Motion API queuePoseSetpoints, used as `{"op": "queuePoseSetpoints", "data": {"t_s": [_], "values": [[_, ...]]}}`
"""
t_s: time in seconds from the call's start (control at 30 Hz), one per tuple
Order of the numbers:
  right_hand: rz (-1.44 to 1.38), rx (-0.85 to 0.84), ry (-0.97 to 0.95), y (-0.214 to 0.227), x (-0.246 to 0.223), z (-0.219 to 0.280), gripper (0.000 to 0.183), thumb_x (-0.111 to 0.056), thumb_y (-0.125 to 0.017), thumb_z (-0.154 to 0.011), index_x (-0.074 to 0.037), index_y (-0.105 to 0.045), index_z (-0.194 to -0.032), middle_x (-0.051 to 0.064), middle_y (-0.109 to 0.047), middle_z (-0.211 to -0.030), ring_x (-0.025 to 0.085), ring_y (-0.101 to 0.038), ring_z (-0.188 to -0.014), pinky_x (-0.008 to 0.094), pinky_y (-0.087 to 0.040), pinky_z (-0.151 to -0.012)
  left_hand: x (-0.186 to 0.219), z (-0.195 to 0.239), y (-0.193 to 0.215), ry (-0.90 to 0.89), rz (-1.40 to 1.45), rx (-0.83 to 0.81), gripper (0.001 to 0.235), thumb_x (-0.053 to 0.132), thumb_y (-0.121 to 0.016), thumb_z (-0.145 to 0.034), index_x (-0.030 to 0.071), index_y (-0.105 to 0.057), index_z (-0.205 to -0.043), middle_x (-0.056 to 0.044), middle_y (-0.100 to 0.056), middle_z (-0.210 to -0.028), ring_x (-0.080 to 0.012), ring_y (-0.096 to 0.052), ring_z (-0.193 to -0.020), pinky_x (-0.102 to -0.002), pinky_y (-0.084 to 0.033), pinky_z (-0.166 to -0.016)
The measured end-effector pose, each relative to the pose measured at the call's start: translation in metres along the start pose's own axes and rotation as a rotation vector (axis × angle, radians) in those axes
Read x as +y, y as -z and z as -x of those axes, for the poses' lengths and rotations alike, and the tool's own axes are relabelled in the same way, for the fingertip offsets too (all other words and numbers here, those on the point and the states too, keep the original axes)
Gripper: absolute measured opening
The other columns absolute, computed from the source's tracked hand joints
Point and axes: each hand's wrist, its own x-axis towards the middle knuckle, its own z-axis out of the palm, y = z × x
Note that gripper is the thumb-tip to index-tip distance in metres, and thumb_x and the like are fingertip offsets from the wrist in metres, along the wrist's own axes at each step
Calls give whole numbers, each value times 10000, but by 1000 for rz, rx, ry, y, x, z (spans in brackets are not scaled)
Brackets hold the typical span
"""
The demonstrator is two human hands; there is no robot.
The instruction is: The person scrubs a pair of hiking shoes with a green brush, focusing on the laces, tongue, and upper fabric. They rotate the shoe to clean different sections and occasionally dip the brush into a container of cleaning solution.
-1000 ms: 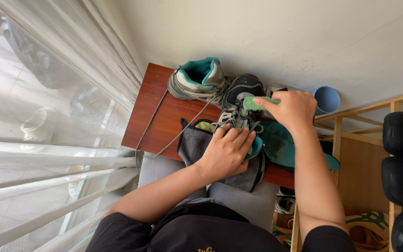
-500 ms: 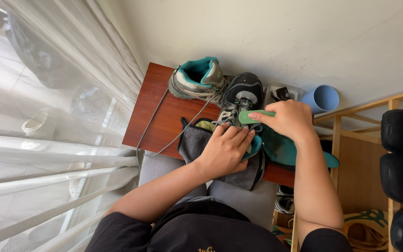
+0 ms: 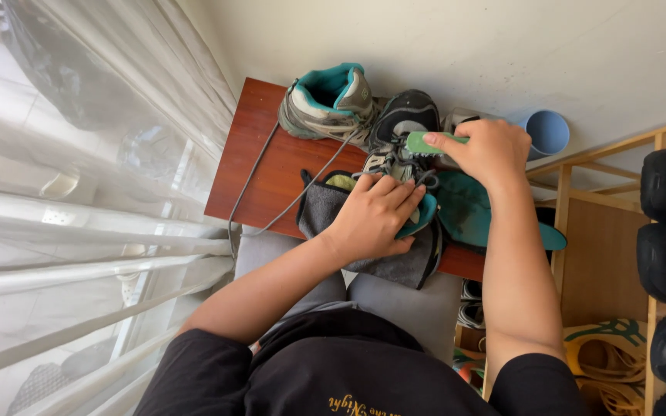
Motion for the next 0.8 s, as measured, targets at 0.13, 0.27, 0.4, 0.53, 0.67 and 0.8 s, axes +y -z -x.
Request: {"op": "queuePoseSetpoints", "data": {"t_s": [0.13, 0.27, 0.4, 0.53, 0.67, 0.8], "values": [[14, -79, 40, 0, -16, 16, 668, -735, -570, -937, -140, -657, -645, 43, -458, -411, 330, -598, -504, 389, -326, -474, -3, -1, 4, -9, -17, -11, 768, 473, -808, -729, 25, -672, -1338, -147, -697, -1231, -262, -589, -1105, -450, -378, -966], [-11, -74, -13, 0, -21, 22, 629, -708, -586, -946, -147, -656, -671, 33, -464, -414, 280, -527, -459, 377, -325, -464, -3, 1, -1, -14, -9, -3, 816, 517, -815, -698, 34, -664, -1338, -133, -687, -1241, -262, -584, -1107, -445, -372, -939], [-81, 24, -33, -8, -20, 22, 657, -659, -605, -1013, -127, -598, -629, 1, -394, -376, 187, -424, -380, 295, -239, -425, -2, 0, 0, -13, -29, -6, 801, 530, -823, -720, 44, -669, -1337, -126, -682, -1242, -252, -574, -1092, -425, -364, -903], [-66, 50, -11, -23, -17, 22, 665, -663, -599, -1028, -144, -588, -611, 27, -438, -390, 256, -531, -444, 325, -281, -436, -4, 0, -2, -16, -27, -21, 796, 545, -816, -731, 45, -671, -1334, -131, -680, -1249, -254, -569, -1098, -420, -361, -893], [-61, 27, -77, -33, -11, 26, 684, -749, -575, -1017, -123, -722, -784, 118, -595, -538, 417, -658, -709, 449, -439, -537, -2, 0, -4, -20, -23, -25, 812, 554, -838, -701, 41, -683, -1311, -134, -681, -1235, -256, -562, -1084, -423, -355, -878], [-93, 97, -68, -31, -14, 31, 690, -705, -622, -1047, -151, -620, -635, 31, -485, -417, 296, -605, -541, 354, -386, -498, -1, -1, -11, -25, -26, -14, 793, 551, -840, -684, 39, -702, -1275, -140, -695, -1199, -264, -565, -1046, -425, -354, -865]]}}
